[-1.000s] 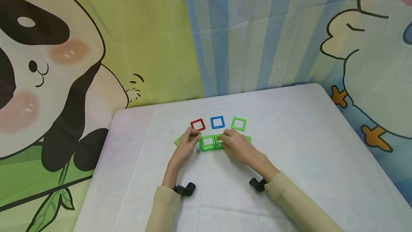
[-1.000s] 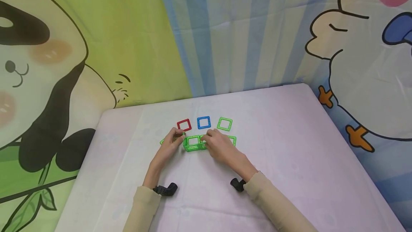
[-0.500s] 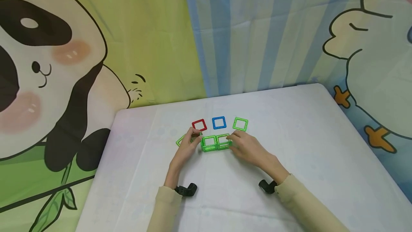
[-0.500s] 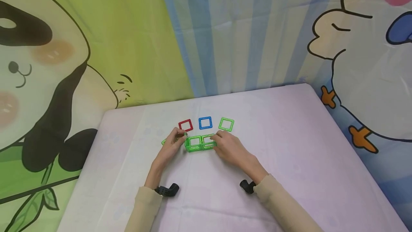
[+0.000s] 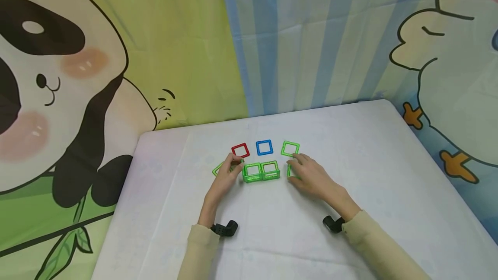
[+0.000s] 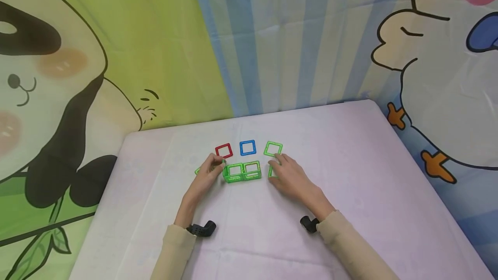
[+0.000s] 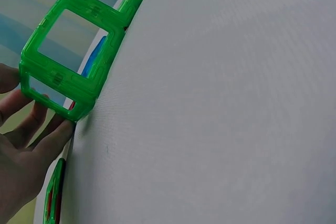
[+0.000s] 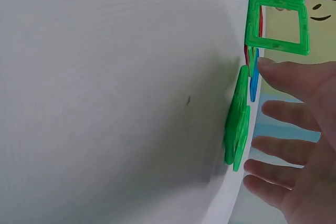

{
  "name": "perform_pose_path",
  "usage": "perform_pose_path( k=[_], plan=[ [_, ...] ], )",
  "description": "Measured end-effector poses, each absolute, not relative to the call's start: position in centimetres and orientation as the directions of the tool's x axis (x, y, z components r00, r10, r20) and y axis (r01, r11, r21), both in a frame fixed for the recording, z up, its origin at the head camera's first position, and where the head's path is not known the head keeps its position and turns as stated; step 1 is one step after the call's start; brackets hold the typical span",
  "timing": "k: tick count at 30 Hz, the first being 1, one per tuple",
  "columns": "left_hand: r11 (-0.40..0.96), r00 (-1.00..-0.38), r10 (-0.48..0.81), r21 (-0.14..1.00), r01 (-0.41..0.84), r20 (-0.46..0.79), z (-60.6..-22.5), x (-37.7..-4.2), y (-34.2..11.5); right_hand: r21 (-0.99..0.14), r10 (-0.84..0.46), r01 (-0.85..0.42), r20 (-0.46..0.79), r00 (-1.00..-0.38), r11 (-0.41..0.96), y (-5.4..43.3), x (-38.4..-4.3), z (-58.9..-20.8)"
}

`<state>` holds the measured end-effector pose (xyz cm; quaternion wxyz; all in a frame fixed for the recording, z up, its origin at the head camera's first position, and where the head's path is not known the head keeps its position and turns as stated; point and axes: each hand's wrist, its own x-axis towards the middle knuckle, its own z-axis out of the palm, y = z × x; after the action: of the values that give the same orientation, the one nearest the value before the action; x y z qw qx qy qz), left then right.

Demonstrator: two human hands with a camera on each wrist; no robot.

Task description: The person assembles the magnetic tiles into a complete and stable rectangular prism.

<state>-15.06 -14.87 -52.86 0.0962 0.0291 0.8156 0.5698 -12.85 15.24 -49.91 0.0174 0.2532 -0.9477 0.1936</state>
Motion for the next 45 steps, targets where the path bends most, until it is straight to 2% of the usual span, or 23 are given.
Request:
perform_pose_path(
  k=[11,24,33,40,45],
  plan=[
    [0.360,-0.980,0.154,0.931,-0.061,-0.124,-52.5,-15.1,-14.8,-0.342,-0.460,-0.458,0.079,-0.884,0.821,16.0,-12.9,-50.6],
    [0.362,-0.981,0.153,0.930,-0.060,-0.123,-52.4,-15.0,-14.8,-0.315,-0.500,-0.514,0.130,-0.856,0.798,16.2,-12.9,-50.8],
    [0.355,-0.980,0.154,0.933,-0.061,-0.123,-52.3,-15.1,-15.0,-0.290,-0.504,-0.497,0.058,-0.862,0.818,15.9,-13.0,-49.5],
    [0.353,-0.979,0.157,0.933,-0.065,-0.128,-52.4,-15.0,-14.9,-0.320,-0.508,-0.490,0.030,-0.861,0.811,15.8,-13.2,-49.1],
    [0.344,-0.978,0.159,0.936,-0.070,-0.131,-52.5,-15.0,-14.9,-0.381,-0.505,-0.477,0.029,-0.862,0.792,16.1,-13.5,-49.3]
  ],
)
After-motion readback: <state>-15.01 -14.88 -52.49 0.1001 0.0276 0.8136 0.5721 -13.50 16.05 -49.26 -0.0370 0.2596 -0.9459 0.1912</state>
